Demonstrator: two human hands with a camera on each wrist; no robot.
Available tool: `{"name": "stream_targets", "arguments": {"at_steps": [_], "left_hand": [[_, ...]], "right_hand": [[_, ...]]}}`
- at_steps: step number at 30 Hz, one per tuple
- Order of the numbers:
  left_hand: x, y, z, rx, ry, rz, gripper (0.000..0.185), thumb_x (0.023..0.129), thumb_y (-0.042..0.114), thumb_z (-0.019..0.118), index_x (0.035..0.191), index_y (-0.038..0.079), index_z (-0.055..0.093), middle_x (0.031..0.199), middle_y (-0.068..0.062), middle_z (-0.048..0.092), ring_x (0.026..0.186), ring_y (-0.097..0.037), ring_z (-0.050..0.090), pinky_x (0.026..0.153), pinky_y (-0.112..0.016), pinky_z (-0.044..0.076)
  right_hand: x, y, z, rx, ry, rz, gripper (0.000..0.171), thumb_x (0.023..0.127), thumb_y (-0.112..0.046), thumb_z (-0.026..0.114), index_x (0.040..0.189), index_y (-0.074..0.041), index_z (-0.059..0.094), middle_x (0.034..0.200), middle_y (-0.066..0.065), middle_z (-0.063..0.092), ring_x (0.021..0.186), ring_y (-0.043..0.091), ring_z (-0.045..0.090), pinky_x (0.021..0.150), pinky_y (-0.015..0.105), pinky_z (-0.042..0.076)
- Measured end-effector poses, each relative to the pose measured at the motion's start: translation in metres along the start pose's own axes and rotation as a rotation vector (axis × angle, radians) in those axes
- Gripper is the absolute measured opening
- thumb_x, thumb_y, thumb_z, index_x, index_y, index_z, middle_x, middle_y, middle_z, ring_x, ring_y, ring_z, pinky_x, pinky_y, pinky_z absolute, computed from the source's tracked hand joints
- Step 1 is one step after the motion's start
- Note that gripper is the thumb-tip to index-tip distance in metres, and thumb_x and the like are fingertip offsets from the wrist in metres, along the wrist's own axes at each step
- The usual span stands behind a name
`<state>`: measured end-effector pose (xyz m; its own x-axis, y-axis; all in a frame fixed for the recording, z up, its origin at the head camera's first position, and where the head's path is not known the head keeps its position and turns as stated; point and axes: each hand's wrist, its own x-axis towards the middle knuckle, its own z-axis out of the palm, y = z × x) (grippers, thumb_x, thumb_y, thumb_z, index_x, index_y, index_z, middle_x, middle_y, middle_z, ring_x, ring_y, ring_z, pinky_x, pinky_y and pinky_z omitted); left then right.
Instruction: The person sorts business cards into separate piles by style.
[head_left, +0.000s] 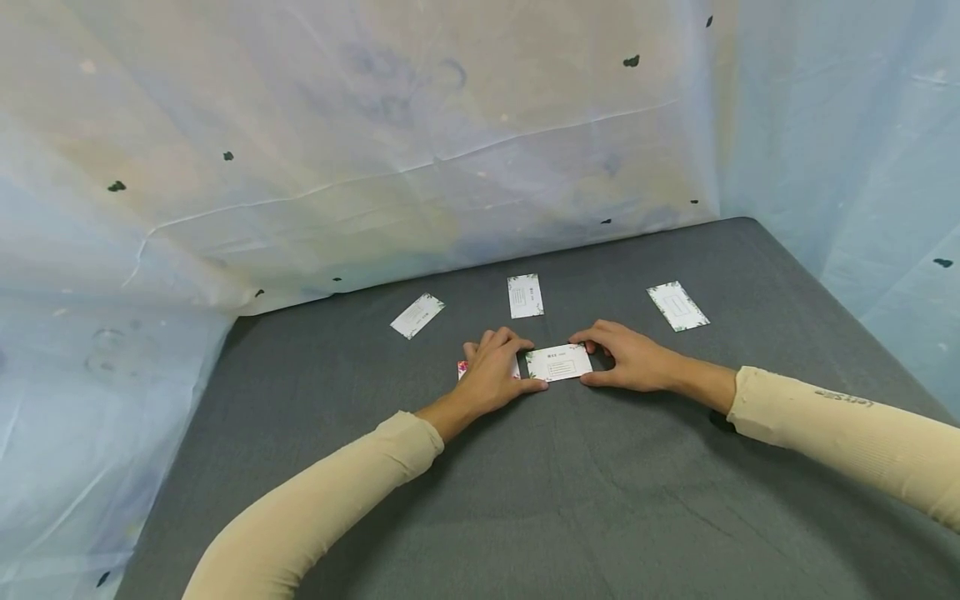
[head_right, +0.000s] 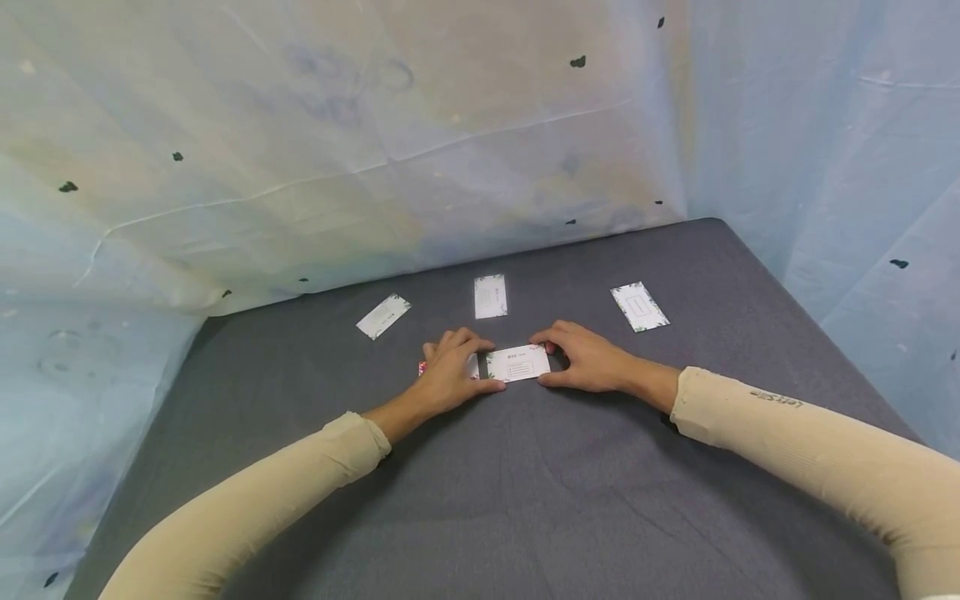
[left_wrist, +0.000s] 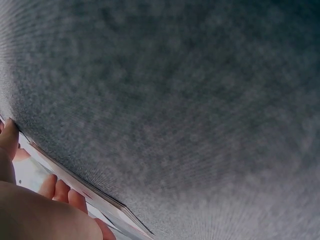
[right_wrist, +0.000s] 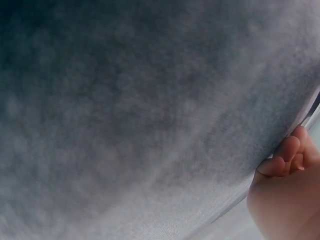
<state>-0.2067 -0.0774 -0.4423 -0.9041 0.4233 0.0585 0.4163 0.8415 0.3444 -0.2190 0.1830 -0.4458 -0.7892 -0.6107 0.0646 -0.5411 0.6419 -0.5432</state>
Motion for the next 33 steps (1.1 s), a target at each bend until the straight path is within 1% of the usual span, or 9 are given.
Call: {"name": "stream_targets", "arguments": {"at_steps": [6, 16, 24, 33], "left_hand": [[0.0002, -0.0004, -0.0003, -0.003, -0.001, -0.006, 0.064, 0.079, 0.057, 0.077, 0.129, 0.021, 0.065, 0.117, 0.0, 0.055, 0.105, -0.019, 0.047, 0.087, -0.045, 0.026], [0.0008, -0.0004, -0.0009, -0.001, -0.015, -0.006, 0.063, 0.079, 0.058, 0.077, 0.129, 0.021, 0.065, 0.117, 0.001, 0.054, 0.106, -0.017, 0.047, 0.087, -0.044, 0.026], [0.001, -0.0008, -0.0012, -0.008, -0.012, 0.007, 0.063, 0.079, 0.057, 0.078, 0.128, 0.02, 0.066, 0.116, 0.001, 0.055, 0.106, -0.017, 0.048, 0.087, -0.043, 0.029], [0.0018, -0.0018, 0.0009, -0.002, -0.022, -0.005, 0.064, 0.079, 0.059, 0.077, 0.129, 0.021, 0.065, 0.115, 0.002, 0.053, 0.106, -0.016, 0.048, 0.086, -0.043, 0.027]], "right_hand": [[0.0002, -0.0001, -0.0007, 0.003, 0.001, -0.004, 0.054, 0.087, -0.033, 0.077, 0.134, -0.012, 0.059, 0.097, -0.002, 0.049, 0.083, 0.013, 0.044, 0.076, 0.03, 0.037], [0.0006, -0.0009, -0.0014, 0.008, -0.005, -0.001, 0.054, 0.087, -0.032, 0.077, 0.134, -0.012, 0.059, 0.097, -0.002, 0.049, 0.084, 0.014, 0.044, 0.076, 0.03, 0.036], [0.0003, -0.0007, -0.0011, 0.01, -0.003, 0.0, 0.055, 0.087, -0.032, 0.077, 0.135, -0.012, 0.059, 0.097, -0.002, 0.049, 0.084, 0.014, 0.044, 0.076, 0.03, 0.036], [-0.0001, 0.0009, 0.0002, 0.009, -0.003, 0.003, 0.055, 0.087, -0.033, 0.077, 0.135, -0.013, 0.059, 0.097, -0.003, 0.049, 0.084, 0.013, 0.044, 0.076, 0.03, 0.037]]}}
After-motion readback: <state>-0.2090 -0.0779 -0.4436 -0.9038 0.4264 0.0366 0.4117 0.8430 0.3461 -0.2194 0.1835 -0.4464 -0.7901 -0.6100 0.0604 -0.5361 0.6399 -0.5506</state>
